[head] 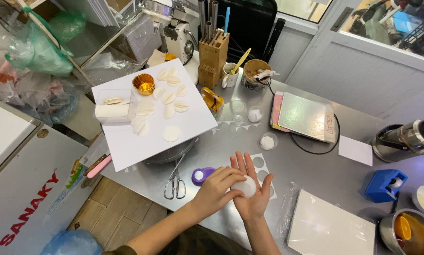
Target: Cutting out and punching circular paper shapes, then assembling and packaging them.
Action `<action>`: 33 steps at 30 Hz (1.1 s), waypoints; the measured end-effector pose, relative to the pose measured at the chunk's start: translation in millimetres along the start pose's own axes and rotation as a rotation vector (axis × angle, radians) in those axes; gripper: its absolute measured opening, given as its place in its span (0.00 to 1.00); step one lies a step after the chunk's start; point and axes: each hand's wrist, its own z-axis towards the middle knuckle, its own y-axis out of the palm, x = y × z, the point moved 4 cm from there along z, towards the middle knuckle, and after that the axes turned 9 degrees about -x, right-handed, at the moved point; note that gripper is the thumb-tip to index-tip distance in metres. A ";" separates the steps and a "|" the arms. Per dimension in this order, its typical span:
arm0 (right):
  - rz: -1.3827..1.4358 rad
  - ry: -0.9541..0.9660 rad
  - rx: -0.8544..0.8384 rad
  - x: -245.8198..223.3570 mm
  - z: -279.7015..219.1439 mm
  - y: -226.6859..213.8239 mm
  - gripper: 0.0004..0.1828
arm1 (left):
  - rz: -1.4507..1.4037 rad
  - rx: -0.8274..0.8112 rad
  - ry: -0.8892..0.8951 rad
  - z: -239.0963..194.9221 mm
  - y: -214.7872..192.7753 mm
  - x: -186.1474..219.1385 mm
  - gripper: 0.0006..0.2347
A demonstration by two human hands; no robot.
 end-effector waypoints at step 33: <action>-0.063 0.043 -0.234 6.5 -4.3 -74.8 0.36 | -0.330 -0.120 -0.298 2.6 9.6 -32.5 0.10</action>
